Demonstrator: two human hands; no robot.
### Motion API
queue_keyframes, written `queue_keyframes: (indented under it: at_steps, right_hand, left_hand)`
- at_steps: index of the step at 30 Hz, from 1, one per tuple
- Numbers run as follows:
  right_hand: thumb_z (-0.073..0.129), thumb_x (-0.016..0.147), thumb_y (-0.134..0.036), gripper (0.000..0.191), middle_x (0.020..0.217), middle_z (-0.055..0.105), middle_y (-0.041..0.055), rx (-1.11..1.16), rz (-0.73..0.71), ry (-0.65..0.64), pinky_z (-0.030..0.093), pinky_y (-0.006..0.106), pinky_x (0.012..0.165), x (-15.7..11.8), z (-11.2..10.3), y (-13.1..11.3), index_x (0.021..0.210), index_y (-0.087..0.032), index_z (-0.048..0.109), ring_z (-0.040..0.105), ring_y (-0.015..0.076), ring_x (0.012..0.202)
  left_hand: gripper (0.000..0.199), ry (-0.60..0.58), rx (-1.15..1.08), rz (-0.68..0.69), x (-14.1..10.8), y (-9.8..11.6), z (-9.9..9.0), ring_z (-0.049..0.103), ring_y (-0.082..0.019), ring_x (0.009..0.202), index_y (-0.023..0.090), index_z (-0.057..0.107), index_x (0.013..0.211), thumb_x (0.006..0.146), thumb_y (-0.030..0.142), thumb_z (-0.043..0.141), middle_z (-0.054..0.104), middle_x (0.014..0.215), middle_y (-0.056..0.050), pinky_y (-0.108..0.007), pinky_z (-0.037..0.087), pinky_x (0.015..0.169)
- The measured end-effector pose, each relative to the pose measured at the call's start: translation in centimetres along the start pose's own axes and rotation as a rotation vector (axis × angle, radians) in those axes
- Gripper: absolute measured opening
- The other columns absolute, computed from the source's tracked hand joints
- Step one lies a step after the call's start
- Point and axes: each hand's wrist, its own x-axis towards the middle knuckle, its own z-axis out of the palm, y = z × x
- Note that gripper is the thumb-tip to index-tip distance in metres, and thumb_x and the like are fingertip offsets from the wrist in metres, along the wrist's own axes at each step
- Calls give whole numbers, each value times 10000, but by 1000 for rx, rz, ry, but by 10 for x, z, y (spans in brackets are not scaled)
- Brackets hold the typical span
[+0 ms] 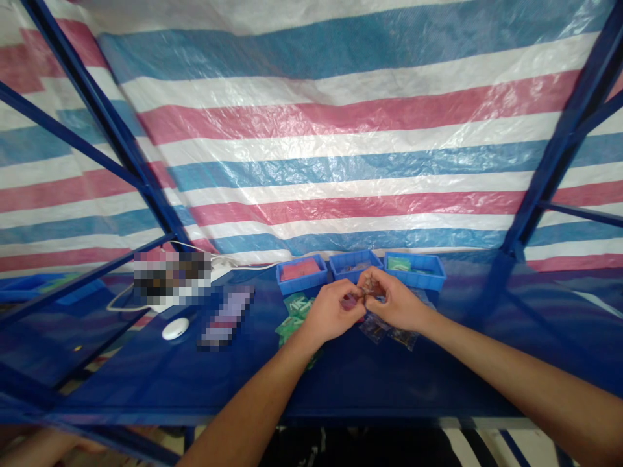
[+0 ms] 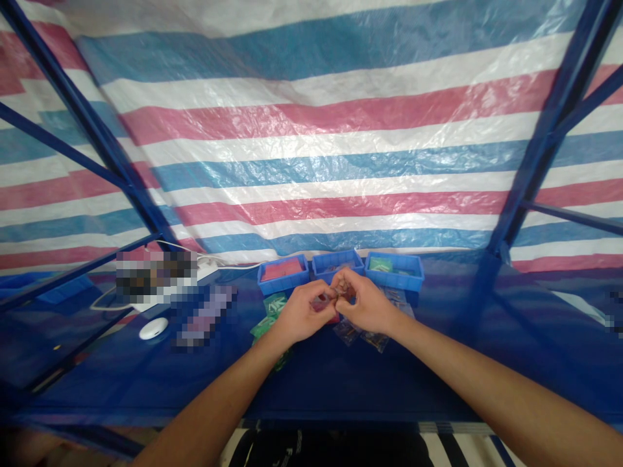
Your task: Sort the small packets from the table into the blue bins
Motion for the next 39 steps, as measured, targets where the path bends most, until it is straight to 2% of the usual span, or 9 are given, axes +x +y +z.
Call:
queue_keyframes:
  at_steps: [13, 27, 34, 39]
  right_hand:
    - [581, 781, -140, 178, 757, 477, -42, 199, 44, 8, 372, 265, 613, 2, 1, -2, 931, -233, 554, 440, 138, 668]
    - [627, 795, -165, 205, 735, 455, -55, 262, 75, 8, 390, 259, 598, 3, 1, 2, 982, -235, 579, 440, 122, 640]
    - [705, 851, -330, 236, 870, 634, 2, 255, 125, 47, 522, 304, 671, 5, -4, 16, 1056, -243, 626, 605, 171, 757]
    - [719, 878, -393, 223, 801, 615, -9, 262, 107, 46, 511, 302, 640, 5, -5, 18, 1023, -244, 639, 579, 152, 679]
  left_hand:
    - [139, -3, -61, 14, 2, 3, -6, 648, -180, 815, 177, 735, 917, 903, 254, 621, 711, 899, -55, -277, 489, 774]
    - [124, 5, -89, -13, 2, 3, -4, 641, -165, 778, 172, 741, 901, 880, 232, 634, 720, 876, -45, -265, 485, 745]
    - [170, 34, -98, -83, 2, -5, -4, 618, -145, 725, 160, 692, 880, 927, 299, 606, 698, 834, -32, -237, 462, 666]
    - [221, 32, -113, -66, 1, -2, -5, 627, -150, 759, 166, 692, 910, 972, 329, 556, 701, 862, -36, -240, 470, 681]
